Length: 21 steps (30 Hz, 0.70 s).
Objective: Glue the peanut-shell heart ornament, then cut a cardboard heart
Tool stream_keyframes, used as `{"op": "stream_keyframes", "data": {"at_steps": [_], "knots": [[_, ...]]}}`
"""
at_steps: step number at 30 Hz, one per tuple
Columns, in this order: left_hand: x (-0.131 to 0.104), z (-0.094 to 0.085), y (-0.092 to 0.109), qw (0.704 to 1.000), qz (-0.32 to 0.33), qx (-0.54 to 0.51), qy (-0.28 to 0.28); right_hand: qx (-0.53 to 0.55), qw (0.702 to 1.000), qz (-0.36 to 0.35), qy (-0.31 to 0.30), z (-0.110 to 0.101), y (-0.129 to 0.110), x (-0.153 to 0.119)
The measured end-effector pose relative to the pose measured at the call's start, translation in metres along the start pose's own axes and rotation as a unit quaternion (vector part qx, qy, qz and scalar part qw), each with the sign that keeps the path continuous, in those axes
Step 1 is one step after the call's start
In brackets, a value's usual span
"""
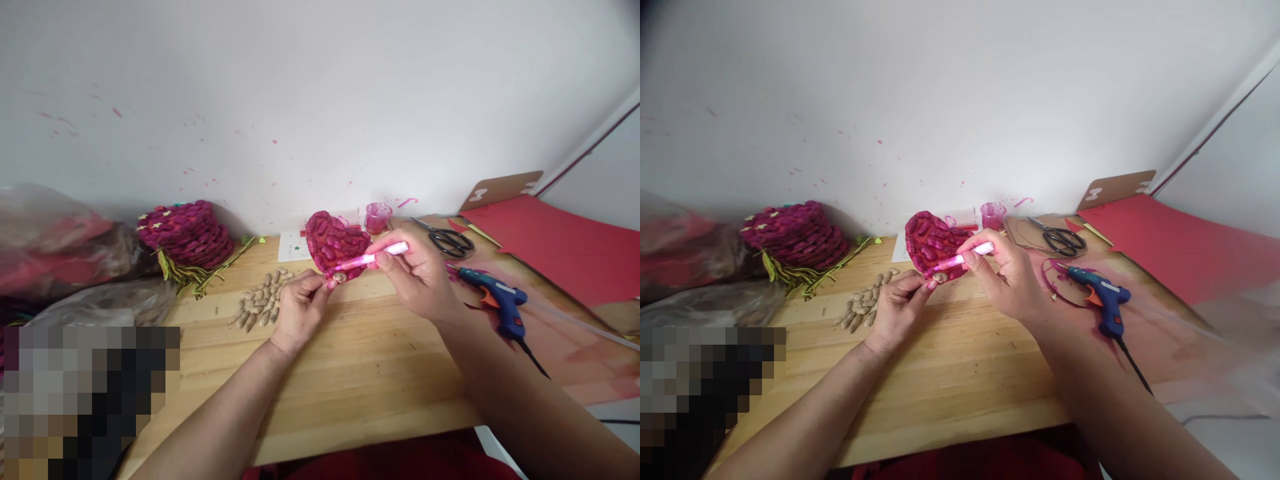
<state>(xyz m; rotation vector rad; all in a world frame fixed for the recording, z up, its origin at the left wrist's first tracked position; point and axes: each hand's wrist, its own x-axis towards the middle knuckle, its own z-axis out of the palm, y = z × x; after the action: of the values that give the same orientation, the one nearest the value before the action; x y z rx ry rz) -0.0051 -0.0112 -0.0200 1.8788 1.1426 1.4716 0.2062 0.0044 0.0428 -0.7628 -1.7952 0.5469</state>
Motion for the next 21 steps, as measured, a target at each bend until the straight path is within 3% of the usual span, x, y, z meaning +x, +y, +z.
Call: {"op": "stream_keyframes", "data": {"at_steps": [6, 10, 16, 21], "knots": [[-0.0001, -0.0006, 0.002, 1.0, -0.001, -0.006, -0.001, 0.045, 0.999, 0.013, -0.026, 0.0015, -0.0005, -0.0011], [-0.0009, -0.0009, 0.0022, 1.0, -0.005, -0.004, -0.002, -0.002, 1.0, 0.0, -0.006, 0.0004, -0.0001, -0.001], [-0.0008, -0.0008, 0.003, 1.0, -0.009, -0.008, -0.004, 0.038, 0.999, 0.016, -0.023, 0.0008, -0.0007, -0.0023], [0.0001, -0.0001, 0.0018, 1.0, -0.009, -0.014, 0.005, -0.001, 1.0, 0.011, -0.002, 0.0001, 0.0015, -0.001]]}}
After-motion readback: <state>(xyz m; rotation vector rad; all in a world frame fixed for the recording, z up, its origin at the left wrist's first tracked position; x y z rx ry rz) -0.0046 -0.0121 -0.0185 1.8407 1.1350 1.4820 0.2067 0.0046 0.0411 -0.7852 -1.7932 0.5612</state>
